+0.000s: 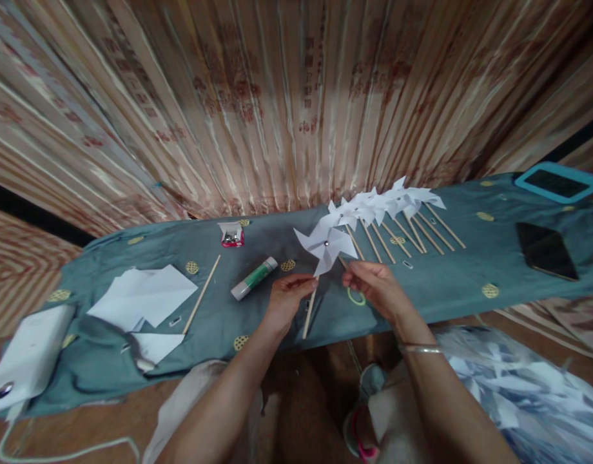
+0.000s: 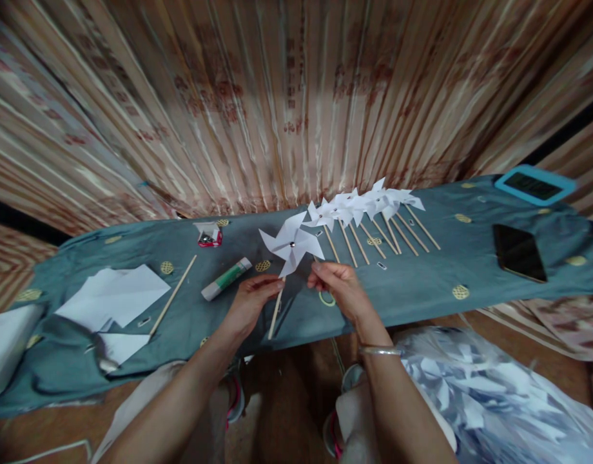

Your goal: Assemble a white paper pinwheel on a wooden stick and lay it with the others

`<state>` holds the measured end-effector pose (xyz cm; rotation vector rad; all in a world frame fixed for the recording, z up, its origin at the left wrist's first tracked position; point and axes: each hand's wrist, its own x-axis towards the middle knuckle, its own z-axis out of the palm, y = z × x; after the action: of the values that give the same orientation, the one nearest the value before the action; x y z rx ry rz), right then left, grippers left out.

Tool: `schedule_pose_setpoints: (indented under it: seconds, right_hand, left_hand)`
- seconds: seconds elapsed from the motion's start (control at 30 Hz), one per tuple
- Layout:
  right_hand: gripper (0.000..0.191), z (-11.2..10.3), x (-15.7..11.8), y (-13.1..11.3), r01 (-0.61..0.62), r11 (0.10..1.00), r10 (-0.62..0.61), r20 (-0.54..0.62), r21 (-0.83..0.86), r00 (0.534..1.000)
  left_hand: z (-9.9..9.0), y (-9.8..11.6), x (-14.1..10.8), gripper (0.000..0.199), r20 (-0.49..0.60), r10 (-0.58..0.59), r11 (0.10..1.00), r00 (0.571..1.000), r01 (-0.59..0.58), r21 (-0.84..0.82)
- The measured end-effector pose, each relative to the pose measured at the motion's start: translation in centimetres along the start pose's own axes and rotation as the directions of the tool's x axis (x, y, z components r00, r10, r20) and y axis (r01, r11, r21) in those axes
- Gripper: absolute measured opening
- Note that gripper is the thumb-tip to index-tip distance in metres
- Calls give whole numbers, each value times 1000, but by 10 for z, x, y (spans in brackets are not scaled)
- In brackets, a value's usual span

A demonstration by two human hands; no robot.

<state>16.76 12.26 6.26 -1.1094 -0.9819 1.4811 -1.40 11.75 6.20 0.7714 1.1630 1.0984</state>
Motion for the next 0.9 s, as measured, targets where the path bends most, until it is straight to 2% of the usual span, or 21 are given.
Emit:
schedule_pose_setpoints:
  seconds: [0.13, 0.23, 0.3, 0.47, 0.67, 0.9]
  right_hand:
    - [34, -17, 3, -8, 106, 992, -97, -133, 63, 986]
    - [27, -23, 8, -10, 226, 968, -182, -308, 111, 934]
    - [24, -23, 11, -8, 235, 962, -173, -354, 138, 919]
    - [27, -14, 12, -5, 168, 969, -123, -238, 179, 963]
    - [27, -8, 10, -4, 112, 970, -63, -225, 213, 972]
    - [22, -5, 10, -3, 69, 971, -25, -190, 230, 981]
  left_hand:
    - [-1, -1, 0, 24, 1, -2, 1000, 1000, 2, -15]
    - [0, -2, -2, 23, 34, -26, 1000, 999, 26, 5]
    - [1, -3, -3, 21, 61, -47, 998, 997, 45, 32]
    - [4, -5, -5, 20, 110, -86, 995, 990, 79, 68]
    - [4, -6, -4, 21, 97, -91, 995, 991, 86, 56]
    - [3, -5, -4, 15, 99, -50, 995, 994, 41, 86]
